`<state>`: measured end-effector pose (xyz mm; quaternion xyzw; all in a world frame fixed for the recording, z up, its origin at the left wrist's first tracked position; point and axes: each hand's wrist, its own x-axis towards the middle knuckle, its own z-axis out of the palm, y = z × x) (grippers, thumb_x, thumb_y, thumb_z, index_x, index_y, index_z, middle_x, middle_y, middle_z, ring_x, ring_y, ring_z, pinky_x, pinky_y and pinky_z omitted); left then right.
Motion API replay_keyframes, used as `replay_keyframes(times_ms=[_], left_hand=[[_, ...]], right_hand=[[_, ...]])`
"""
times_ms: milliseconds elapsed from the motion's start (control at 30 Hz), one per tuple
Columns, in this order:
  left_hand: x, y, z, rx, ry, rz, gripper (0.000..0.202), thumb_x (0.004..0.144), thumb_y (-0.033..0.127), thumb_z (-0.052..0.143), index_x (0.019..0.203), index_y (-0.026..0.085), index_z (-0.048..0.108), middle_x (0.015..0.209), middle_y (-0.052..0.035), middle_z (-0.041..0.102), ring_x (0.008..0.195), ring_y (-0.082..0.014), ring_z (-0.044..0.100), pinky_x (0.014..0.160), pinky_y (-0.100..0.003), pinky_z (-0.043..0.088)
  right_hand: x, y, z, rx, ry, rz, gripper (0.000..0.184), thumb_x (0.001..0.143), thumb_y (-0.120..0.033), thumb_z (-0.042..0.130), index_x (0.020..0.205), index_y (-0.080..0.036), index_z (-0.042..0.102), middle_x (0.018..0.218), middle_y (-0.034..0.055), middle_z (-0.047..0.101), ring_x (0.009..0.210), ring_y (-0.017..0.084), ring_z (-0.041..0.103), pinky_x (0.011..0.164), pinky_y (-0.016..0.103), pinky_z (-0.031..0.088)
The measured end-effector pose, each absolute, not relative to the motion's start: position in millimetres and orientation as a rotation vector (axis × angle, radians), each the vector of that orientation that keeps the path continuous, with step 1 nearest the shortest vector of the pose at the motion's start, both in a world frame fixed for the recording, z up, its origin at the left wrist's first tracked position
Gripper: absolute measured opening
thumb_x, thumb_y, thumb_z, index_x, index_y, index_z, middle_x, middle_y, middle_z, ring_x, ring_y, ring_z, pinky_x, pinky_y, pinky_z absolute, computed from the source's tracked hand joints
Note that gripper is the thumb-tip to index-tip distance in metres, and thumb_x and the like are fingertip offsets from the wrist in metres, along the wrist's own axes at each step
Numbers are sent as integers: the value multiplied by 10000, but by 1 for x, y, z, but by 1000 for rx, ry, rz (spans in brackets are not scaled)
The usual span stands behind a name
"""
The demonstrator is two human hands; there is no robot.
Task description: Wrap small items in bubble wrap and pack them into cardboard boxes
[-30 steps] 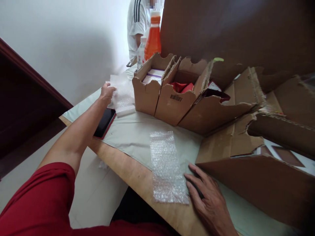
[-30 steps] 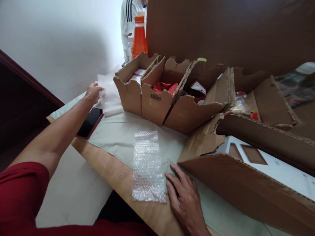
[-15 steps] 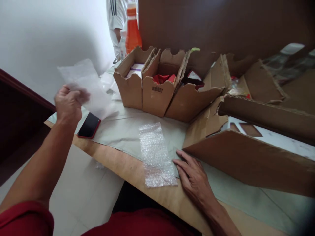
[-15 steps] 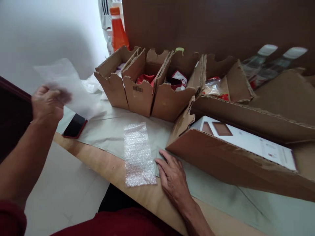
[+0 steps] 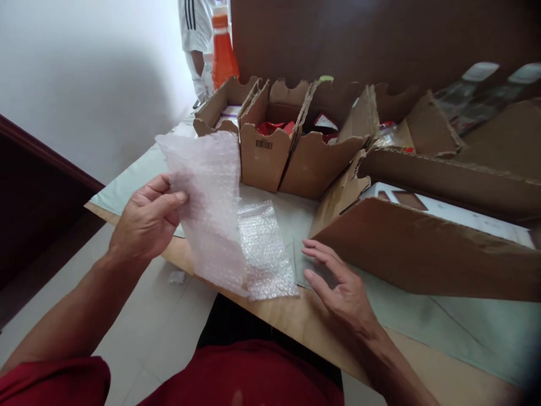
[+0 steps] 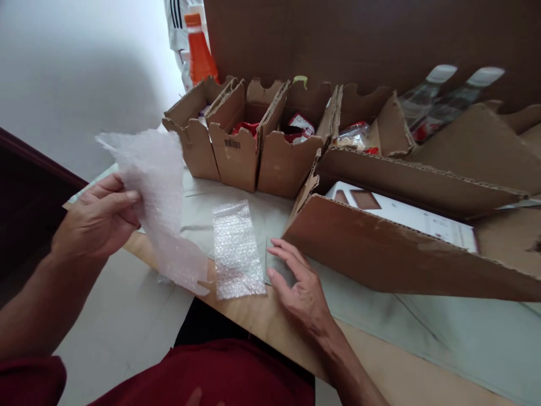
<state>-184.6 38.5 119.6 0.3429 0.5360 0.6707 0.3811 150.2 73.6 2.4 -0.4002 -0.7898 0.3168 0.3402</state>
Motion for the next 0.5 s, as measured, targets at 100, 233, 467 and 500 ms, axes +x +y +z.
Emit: replay_keyframes(times_ms=[100, 233, 467, 500], left_hand=[[-163, 36, 118, 854, 1349, 1681, 285, 728, 121, 705, 962, 260, 793, 992, -15, 772, 1010, -225, 745, 896, -361, 632], [-138, 37, 107, 748, 1293, 1703, 274, 709, 149, 736, 954, 270, 758, 1069, -19, 766, 1102, -249, 731, 921, -386, 632], [-123, 27, 60, 541, 1269, 1701, 282, 700, 170, 764, 961, 271, 729, 1062, 9, 778, 1045, -190, 724, 931, -309, 600], [-122, 25, 55, 510, 1276, 1690, 282, 690, 166, 770, 952, 263, 731, 1061, 6, 780, 1025, -181, 724, 918, -294, 597]], right_hand=[[139, 62, 31, -938, -2016, 1135, 523, 943, -462, 665, 1434, -305, 582, 1496, 102, 610, 1377, 294, 582, 1068, 461, 538], [112, 50, 40, -846, -1858, 1528, 905, 807, -584, 792, 1582, -306, 416, 1545, 129, 558, 1377, 315, 574, 1104, 477, 509], [106, 41, 22, -990, -1586, 1612, 161, 860, -327, 697, 982, -232, 744, 957, 31, 750, 897, 189, 686, 852, 336, 558], [110, 40, 21, -1011, -1570, 1603, 136, 863, -325, 688, 940, -228, 745, 912, 24, 745, 856, 180, 678, 816, 321, 554]])
